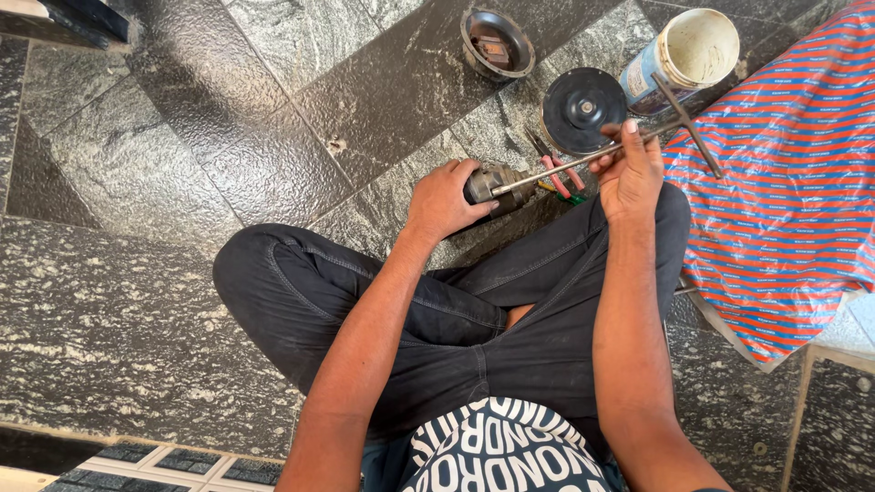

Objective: The person sits on the floor and uses a screwdriver to scrape and clean the internal components of a disassembled motor. They manipulate the motor housing and internal parts while working.

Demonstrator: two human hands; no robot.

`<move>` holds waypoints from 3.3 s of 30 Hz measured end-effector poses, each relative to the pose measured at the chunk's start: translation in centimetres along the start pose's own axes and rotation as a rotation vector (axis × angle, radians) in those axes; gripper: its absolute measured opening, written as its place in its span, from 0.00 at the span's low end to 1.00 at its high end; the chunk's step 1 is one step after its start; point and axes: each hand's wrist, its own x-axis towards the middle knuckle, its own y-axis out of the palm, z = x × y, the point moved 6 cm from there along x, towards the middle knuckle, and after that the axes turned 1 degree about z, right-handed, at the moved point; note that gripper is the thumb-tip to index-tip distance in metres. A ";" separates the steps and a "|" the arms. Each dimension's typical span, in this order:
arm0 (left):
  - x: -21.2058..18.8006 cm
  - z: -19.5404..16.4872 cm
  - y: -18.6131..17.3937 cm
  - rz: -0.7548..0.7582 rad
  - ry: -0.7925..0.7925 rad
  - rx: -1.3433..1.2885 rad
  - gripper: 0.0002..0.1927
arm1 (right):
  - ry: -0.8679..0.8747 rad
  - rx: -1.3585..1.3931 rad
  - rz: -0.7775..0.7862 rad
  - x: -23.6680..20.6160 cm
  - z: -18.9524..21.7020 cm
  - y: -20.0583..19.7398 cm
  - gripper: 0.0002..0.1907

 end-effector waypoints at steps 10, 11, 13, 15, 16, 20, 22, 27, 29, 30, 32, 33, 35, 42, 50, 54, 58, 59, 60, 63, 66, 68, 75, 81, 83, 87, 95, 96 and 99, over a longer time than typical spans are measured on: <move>0.2 1.4 -1.4 -0.027 0.019 -0.032 0.34 | -0.006 0.002 0.032 0.5 -1.2 1.7 0.15; 0.4 1.4 -1.6 -0.032 0.027 -0.039 0.33 | -0.017 0.002 0.031 0.8 -1.3 1.5 0.15; 0.6 1.4 -2.2 -0.058 0.055 -0.035 0.33 | -0.033 -0.006 0.009 1.5 -1.7 1.1 0.13; 2.1 -3.7 2.3 -0.072 0.058 -0.031 0.34 | -0.035 0.019 0.003 3.0 1.2 -5.0 0.14; 2.3 -3.9 2.0 -0.069 0.054 -0.032 0.35 | -0.036 0.045 0.003 3.0 1.5 -4.6 0.16; 2.7 -4.8 3.0 -0.010 0.022 -0.024 0.37 | -0.155 -0.063 -0.027 2.3 3.7 -3.8 0.32; 2.9 -4.9 3.4 -0.007 0.011 -0.013 0.38 | -0.254 -0.202 -0.034 1.1 4.8 -3.2 0.44; 3.6 -4.8 3.7 -0.019 0.011 -0.016 0.38 | -0.352 -0.293 -0.036 2.3 6.1 -4.1 0.34; 3.6 -4.6 3.7 -0.017 -0.018 -0.009 0.38 | -0.457 -0.432 -0.149 4.0 7.4 -5.5 0.18; 3.7 -4.4 3.8 0.001 -0.034 0.002 0.39 | -0.394 -0.396 -0.162 5.1 7.6 -6.4 0.15; 4.0 -4.2 3.8 0.042 -0.061 0.021 0.40 | -0.270 -0.326 -0.195 7.0 7.7 -7.5 0.18; 4.2 -3.9 3.9 0.072 -0.088 0.027 0.40 | -0.296 -0.332 -0.096 7.7 7.6 -7.1 0.15; 4.5 -3.7 4.2 0.134 -0.135 0.032 0.40 | -0.355 -0.347 0.099 8.4 7.7 -5.9 0.19; 3.4 -4.2 3.4 -0.064 -0.050 0.025 0.40 | -0.508 -1.073 0.075 9.0 9.0 -5.6 0.29; 3.7 -4.1 2.9 -0.130 -0.041 -0.008 0.39 | -0.412 -1.401 -0.047 11.0 9.3 -4.4 0.23; 3.8 -4.0 3.7 -0.060 -0.108 0.006 0.40 | -0.332 -1.474 -0.061 11.0 9.7 -3.7 0.22; 3.5 -4.1 4.1 -0.057 -0.110 0.024 0.39 | -0.295 -1.535 -0.068 10.8 9.9 -3.7 0.18; 3.4 -4.2 4.0 -0.060 -0.106 0.029 0.38 | -0.297 -1.551 -0.072 10.9 10.0 -3.7 0.18; 3.3 -4.3 3.9 -0.087 -0.090 0.019 0.39 | -0.282 -1.578 -0.085 11.1 10.0 -3.8 0.18; 3.2 -4.7 3.4 -0.120 -0.074 0.017 0.40 | -0.250 -1.661 -0.104 11.7 10.0 -3.5 0.19; 2.8 -4.9 3.4 -0.068 -0.118 0.046 0.38 | -0.260 -1.709 -0.069 11.8 10.0 -2.8 0.20; 2.5 -5.3 3.4 -0.045 -0.120 0.041 0.38 | -0.302 -1.676 -0.040 11.2 10.2 -2.7 0.20; 1.8 -5.6 3.0 -0.092 -0.063 0.034 0.36 | -0.311 -1.255 -0.059 8.2 9.0 -4.2 0.29; 2.8 -4.4 2.7 -0.059 -0.103 -0.034 0.36 | -0.555 -1.201 0.042 7.7 9.4 -3.7 0.24; 2.4 -4.5 2.9 -0.107 -0.093 -0.010 0.35 | -0.625 -1.357 0.050 7.9 9.5 -2.8 0.25; 1.7 -4.6 2.8 -0.219 -0.050 -0.044 0.35 | -0.657 -1.412 0.066 7.8 9.6 -1.3 0.23; 2.0 -4.4 3.3 -0.074 -0.164 -0.026 0.37 | -0.608 -1.700 -0.004 8.5 9.7 -1.0 0.24; 1.9 -4.7 2.9 -0.122 -0.126 -0.029 0.37 | -0.605 -1.665 0.017 8.6 9.7 -1.0 0.23; 1.9 -5.3 2.2 -0.191 -0.041 -0.023 0.38 | -0.627 -1.550 0.067 8.8 10.0 -1.2 0.22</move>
